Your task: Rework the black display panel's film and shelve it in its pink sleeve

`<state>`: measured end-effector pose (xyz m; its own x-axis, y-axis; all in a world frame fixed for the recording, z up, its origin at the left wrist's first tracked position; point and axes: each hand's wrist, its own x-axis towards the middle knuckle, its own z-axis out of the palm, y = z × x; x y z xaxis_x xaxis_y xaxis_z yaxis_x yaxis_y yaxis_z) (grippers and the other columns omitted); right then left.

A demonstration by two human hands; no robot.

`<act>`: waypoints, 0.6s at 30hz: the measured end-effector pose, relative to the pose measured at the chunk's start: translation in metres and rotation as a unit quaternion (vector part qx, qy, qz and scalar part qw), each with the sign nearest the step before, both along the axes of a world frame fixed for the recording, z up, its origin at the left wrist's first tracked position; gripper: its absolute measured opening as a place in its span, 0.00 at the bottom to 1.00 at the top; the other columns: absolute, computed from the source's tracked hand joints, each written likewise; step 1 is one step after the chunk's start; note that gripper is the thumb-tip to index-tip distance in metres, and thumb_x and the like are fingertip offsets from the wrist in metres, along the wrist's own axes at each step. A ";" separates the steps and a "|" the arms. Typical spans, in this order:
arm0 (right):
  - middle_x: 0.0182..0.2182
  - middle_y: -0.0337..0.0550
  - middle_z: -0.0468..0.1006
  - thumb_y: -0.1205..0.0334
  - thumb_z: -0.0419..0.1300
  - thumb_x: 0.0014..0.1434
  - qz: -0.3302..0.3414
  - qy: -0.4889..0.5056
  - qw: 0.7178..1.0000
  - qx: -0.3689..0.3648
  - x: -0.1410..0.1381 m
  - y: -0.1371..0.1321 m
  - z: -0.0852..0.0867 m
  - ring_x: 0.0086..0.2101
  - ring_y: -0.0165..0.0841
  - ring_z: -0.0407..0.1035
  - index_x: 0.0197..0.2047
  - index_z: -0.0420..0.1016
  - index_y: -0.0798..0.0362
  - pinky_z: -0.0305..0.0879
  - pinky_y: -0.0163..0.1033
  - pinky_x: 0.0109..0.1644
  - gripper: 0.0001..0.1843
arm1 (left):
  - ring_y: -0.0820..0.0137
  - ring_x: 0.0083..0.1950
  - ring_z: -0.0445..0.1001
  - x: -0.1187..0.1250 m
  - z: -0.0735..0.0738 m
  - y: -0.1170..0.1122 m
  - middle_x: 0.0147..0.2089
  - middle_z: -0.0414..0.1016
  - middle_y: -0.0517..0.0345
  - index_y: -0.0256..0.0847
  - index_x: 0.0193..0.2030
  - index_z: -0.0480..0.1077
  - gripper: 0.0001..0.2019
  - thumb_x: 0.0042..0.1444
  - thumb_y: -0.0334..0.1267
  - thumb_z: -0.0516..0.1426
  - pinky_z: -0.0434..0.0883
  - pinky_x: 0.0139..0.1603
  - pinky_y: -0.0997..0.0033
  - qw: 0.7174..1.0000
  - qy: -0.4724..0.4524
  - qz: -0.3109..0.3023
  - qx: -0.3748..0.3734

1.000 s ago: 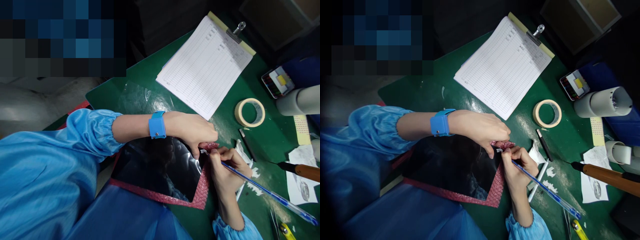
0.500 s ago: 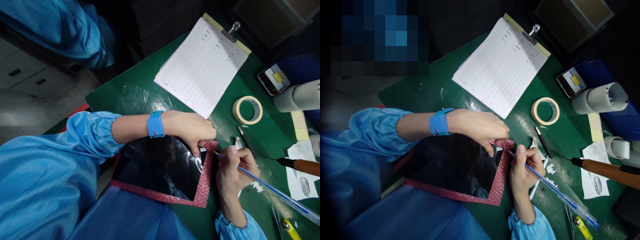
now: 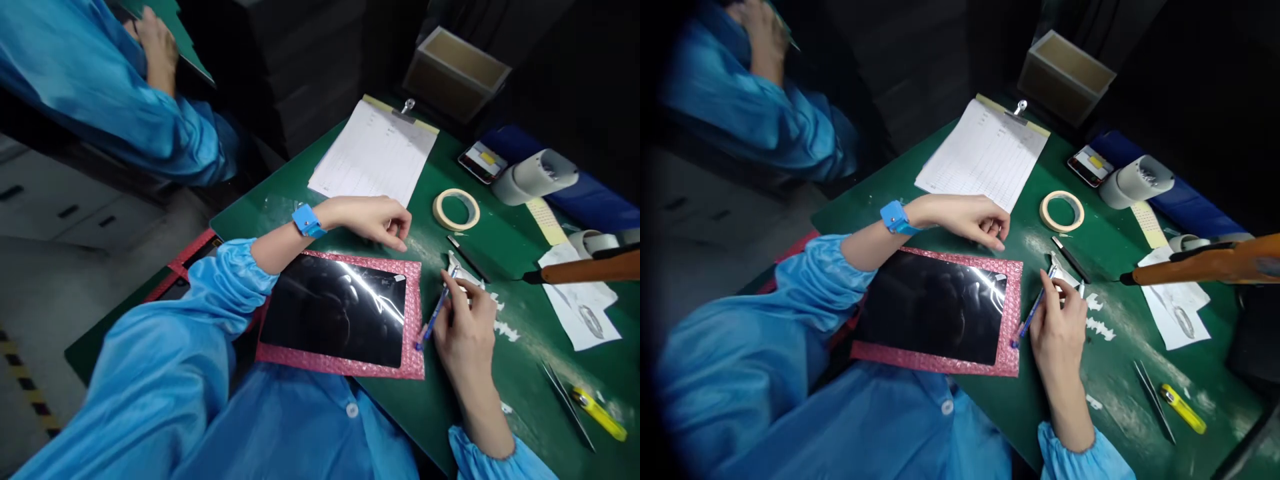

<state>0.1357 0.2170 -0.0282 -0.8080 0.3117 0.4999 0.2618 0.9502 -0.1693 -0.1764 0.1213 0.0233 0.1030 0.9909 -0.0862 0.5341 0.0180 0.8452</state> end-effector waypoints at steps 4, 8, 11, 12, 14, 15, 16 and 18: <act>0.53 0.59 0.80 0.66 0.56 0.78 0.007 0.039 0.998 0.050 0.015 0.001 0.002 0.48 0.49 0.76 0.74 0.73 0.51 0.70 0.53 0.51 0.25 | 0.69 0.36 0.75 -0.002 0.018 -0.038 0.35 0.80 0.58 0.38 0.43 0.79 0.08 0.63 0.41 0.66 0.70 0.42 0.69 0.982 -0.005 0.153 0.115; 0.48 0.57 0.81 0.61 0.59 0.79 0.060 0.073 0.995 0.044 0.022 -0.011 0.006 0.44 0.48 0.77 0.66 0.76 0.55 0.70 0.49 0.46 0.17 | 0.68 0.37 0.77 0.017 0.012 -0.107 0.38 0.82 0.56 0.41 0.46 0.79 0.09 0.67 0.44 0.62 0.72 0.41 0.68 0.912 -0.009 0.378 0.159; 0.47 0.57 0.81 0.59 0.60 0.80 0.100 0.092 0.990 0.029 0.023 -0.024 0.007 0.43 0.46 0.77 0.60 0.78 0.56 0.69 0.47 0.45 0.13 | 0.64 0.42 0.80 0.042 -0.013 -0.159 0.42 0.83 0.53 0.42 0.46 0.78 0.08 0.68 0.42 0.59 0.74 0.43 0.67 0.832 0.033 0.530 0.160; 0.46 0.56 0.81 0.59 0.59 0.80 0.115 0.099 0.988 0.022 0.022 -0.028 0.008 0.42 0.46 0.77 0.59 0.78 0.56 0.69 0.47 0.45 0.12 | 0.63 0.44 0.80 0.052 -0.023 -0.174 0.44 0.83 0.52 0.43 0.47 0.77 0.08 0.68 0.41 0.58 0.74 0.42 0.66 0.812 0.049 0.559 0.160; 0.45 0.54 0.81 0.59 0.59 0.80 0.148 0.107 0.983 0.016 0.020 -0.036 0.010 0.41 0.44 0.77 0.57 0.78 0.55 0.68 0.46 0.44 0.11 | 0.63 0.41 0.79 0.072 -0.041 -0.199 0.43 0.83 0.52 0.43 0.46 0.77 0.08 0.68 0.41 0.57 0.73 0.40 0.65 0.776 0.077 0.606 0.155; 0.45 0.54 0.81 0.60 0.58 0.81 0.166 0.109 0.980 0.018 0.018 -0.039 0.012 0.40 0.43 0.77 0.56 0.78 0.55 0.68 0.46 0.44 0.10 | 0.63 0.39 0.79 0.081 -0.048 -0.209 0.42 0.82 0.53 0.44 0.45 0.77 0.07 0.68 0.41 0.57 0.73 0.40 0.65 0.765 0.087 0.620 0.151; 0.44 0.54 0.81 0.61 0.57 0.81 0.182 0.108 0.977 0.023 0.016 -0.042 0.014 0.39 0.42 0.77 0.55 0.77 0.56 0.68 0.46 0.43 0.10 | 0.63 0.39 0.79 0.089 -0.054 -0.216 0.41 0.81 0.53 0.44 0.45 0.77 0.07 0.68 0.40 0.57 0.74 0.41 0.64 0.755 0.095 0.631 0.148; 0.43 0.53 0.81 0.61 0.56 0.81 0.210 0.104 0.971 0.038 0.014 -0.046 0.017 0.38 0.41 0.77 0.55 0.77 0.58 0.68 0.46 0.43 0.11 | 0.62 0.40 0.80 0.102 -0.060 -0.224 0.41 0.81 0.53 0.44 0.46 0.77 0.07 0.69 0.38 0.57 0.75 0.42 0.64 0.747 0.109 0.641 0.139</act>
<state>0.1497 0.1711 -0.0112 -0.7347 -0.0687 0.6749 -0.1848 0.9775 -0.1016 -0.0744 -0.1024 -0.0368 -0.9324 0.2468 0.2641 0.3538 0.4726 0.8071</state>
